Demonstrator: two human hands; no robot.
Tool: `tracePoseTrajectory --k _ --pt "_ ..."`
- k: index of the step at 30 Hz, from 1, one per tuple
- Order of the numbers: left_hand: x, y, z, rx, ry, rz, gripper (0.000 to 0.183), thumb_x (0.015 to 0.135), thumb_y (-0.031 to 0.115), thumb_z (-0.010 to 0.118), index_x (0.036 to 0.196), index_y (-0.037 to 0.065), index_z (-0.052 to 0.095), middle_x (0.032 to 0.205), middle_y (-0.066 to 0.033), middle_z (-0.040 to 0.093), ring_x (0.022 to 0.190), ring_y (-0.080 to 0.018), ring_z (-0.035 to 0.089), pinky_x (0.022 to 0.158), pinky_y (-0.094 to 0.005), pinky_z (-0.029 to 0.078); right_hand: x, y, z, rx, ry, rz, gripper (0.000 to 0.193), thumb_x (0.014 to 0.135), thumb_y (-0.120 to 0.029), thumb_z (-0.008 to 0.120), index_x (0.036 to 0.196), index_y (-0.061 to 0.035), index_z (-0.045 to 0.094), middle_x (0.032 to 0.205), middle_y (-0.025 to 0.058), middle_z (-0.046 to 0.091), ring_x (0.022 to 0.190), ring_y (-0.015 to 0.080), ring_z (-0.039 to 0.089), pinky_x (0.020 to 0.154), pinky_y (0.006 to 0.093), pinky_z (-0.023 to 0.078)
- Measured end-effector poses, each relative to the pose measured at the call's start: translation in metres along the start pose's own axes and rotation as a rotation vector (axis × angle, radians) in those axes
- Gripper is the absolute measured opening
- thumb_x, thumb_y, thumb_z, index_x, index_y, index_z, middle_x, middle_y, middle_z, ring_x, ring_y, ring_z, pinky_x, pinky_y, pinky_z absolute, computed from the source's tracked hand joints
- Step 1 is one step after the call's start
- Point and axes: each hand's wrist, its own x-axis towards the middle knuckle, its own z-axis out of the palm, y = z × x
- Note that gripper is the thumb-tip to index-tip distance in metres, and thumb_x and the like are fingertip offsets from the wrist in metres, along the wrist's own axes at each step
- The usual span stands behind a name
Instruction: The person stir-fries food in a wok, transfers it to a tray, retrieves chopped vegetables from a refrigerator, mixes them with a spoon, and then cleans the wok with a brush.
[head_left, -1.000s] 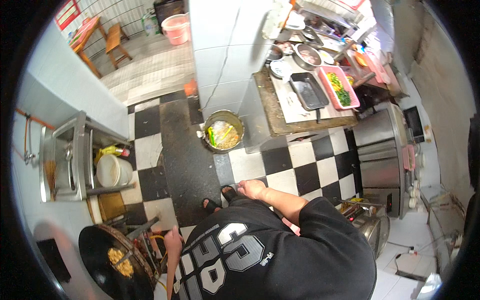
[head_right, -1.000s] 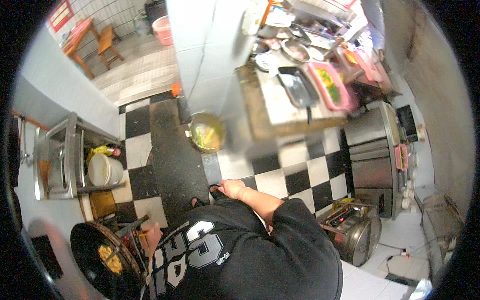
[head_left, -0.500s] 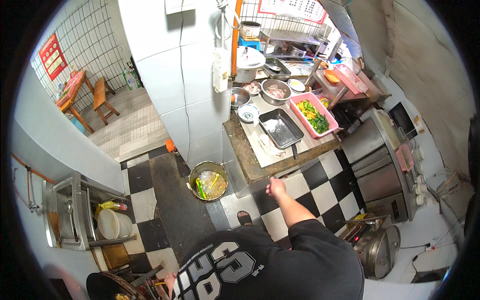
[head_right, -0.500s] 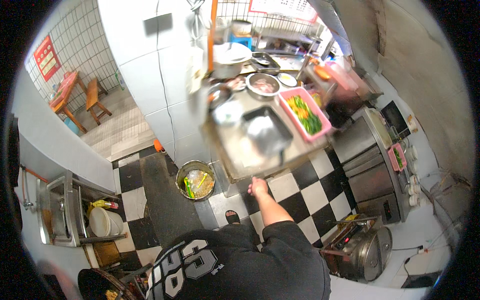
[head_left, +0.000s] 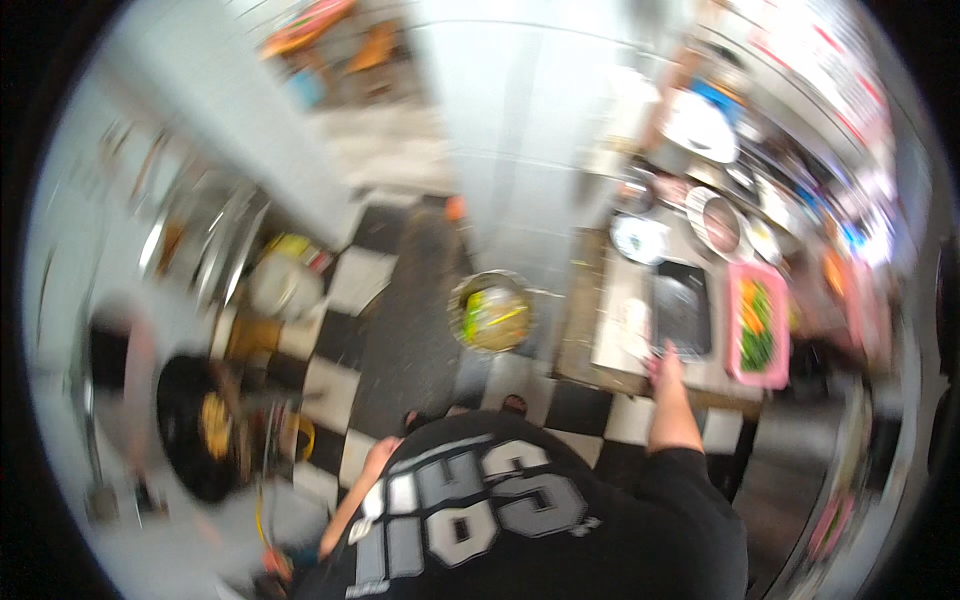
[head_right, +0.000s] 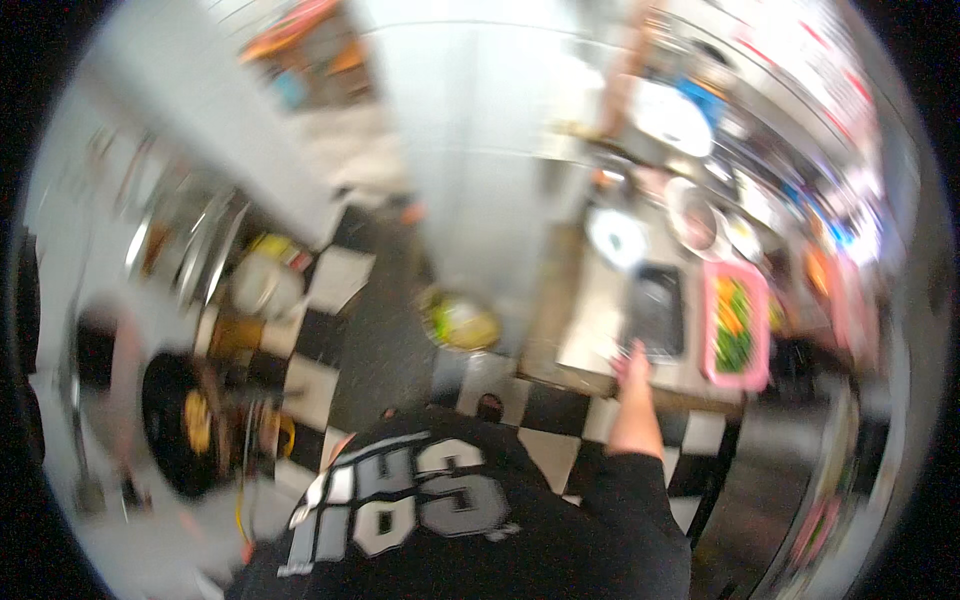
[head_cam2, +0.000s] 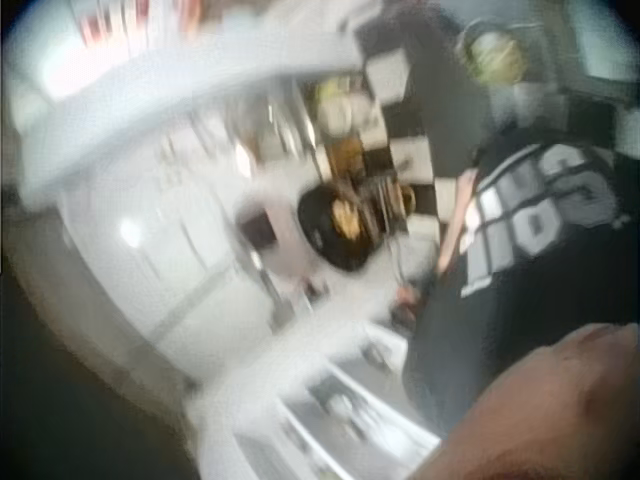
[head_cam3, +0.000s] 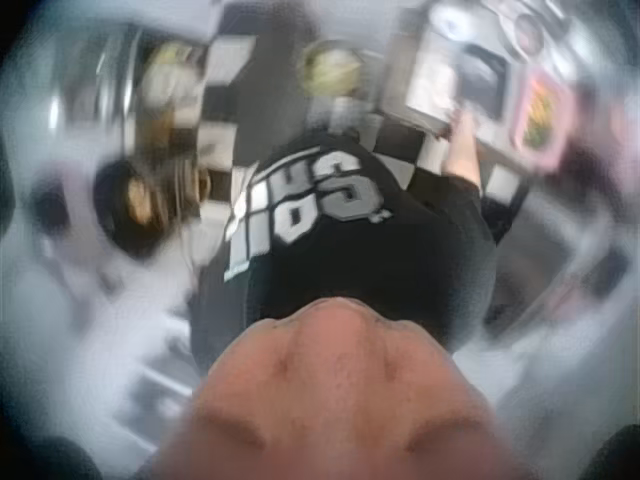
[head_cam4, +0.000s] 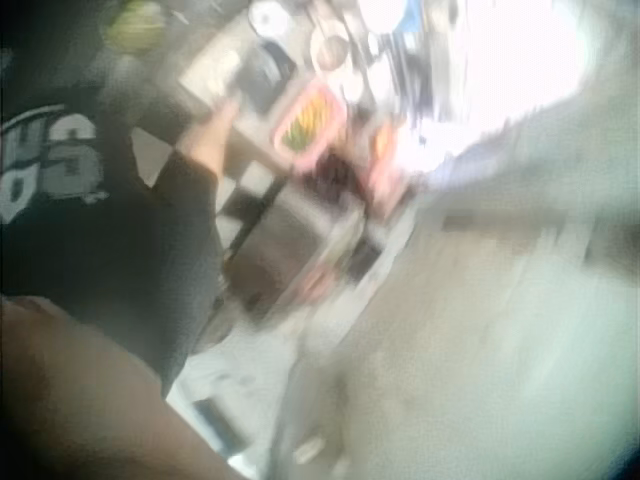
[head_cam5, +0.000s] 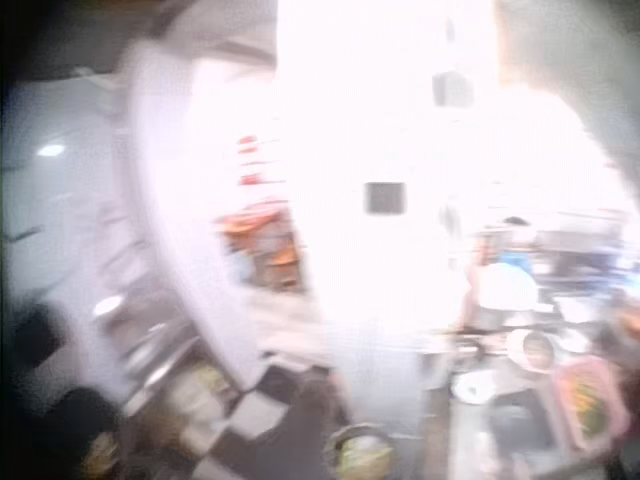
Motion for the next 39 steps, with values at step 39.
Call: tracePoseTrajectory --k 39 --pt "0.192 -0.186 -0.235 -0.426 0.029 -0.673 0.044 0.094 0.042 0.047 0.117 0.006 0.06 0.113 -0.0158 0.063 0.108 -0.0345 0.058 0.092 -0.0418 0.045 -0.343 0.298 0.453 -1.09 -0.161 0.096 0.027 0.086 -0.03 0.05 0.078 -0.0055 0.056 0.062 0.0054 0.053 0.044 0.0154 0.048 0.039 0.029 0.036"
